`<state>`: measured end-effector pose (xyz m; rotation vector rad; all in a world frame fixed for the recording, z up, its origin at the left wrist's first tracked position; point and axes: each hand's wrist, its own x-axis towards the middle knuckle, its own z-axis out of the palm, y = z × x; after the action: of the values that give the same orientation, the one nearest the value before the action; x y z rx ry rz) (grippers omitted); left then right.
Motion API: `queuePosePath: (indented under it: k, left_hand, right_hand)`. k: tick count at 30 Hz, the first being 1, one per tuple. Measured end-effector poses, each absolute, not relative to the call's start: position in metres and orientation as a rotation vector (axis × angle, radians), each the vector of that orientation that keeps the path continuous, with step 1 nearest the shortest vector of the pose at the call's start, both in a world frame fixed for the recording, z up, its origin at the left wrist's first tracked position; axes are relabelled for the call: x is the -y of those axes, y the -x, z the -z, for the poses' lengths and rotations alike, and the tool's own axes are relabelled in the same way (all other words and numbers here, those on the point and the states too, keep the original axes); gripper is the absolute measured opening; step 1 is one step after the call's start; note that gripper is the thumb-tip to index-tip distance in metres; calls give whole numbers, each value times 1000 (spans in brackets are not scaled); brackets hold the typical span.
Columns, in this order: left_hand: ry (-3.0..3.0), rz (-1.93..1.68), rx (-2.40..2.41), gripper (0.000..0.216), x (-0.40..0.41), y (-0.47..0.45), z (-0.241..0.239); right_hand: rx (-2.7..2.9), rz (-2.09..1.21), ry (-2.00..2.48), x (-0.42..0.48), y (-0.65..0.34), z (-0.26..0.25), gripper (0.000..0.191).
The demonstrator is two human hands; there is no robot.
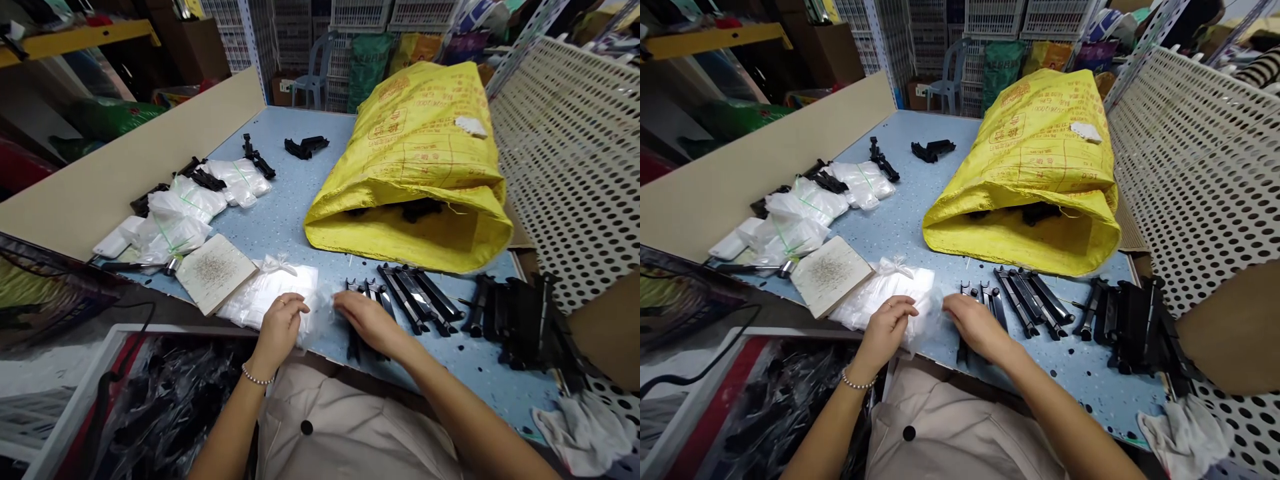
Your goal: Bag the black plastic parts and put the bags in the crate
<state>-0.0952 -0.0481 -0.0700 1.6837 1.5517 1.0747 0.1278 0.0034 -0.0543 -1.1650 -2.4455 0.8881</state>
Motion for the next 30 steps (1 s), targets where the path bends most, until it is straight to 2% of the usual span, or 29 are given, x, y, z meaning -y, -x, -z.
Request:
queuePosePath:
  k: [3,6,10,13,16,21,27,30]
  left_hand:
    - [-1898,-802,-1570,38,52,93,68]
    - [-1914,-692,-1579,40,54,89,68]
    - [-1815,-852,-1735,35,56,91,63]
    - [-1831,-1086,-1861,35,53,92,57]
    - [-1980,-1198,-1866,40,46,89,59]
    - [-2114,-1162,-1775,43,37,74,76]
    - [-1928,-1146,-1555,47,30,34,92]
    - [-1798,-1206,-1394,49,22,8,95]
  right_hand:
    - [2779,-547,1060,-22,-146,42,36]
    - [2943,-392,1072,-35,-153,28,35]
    - [2911,-369,1457,-17,-146,15,20]
    - [2874,-398,1752,11,-131,22,27]
    - [2824,-468,1779,25,-120,35,36]
    - [2456,-927,1801,9,-154,32,48]
    - [1142,-1844,1361,39,-202,-3,47]
    - [671,-2107,1173,69,-188,0,37]
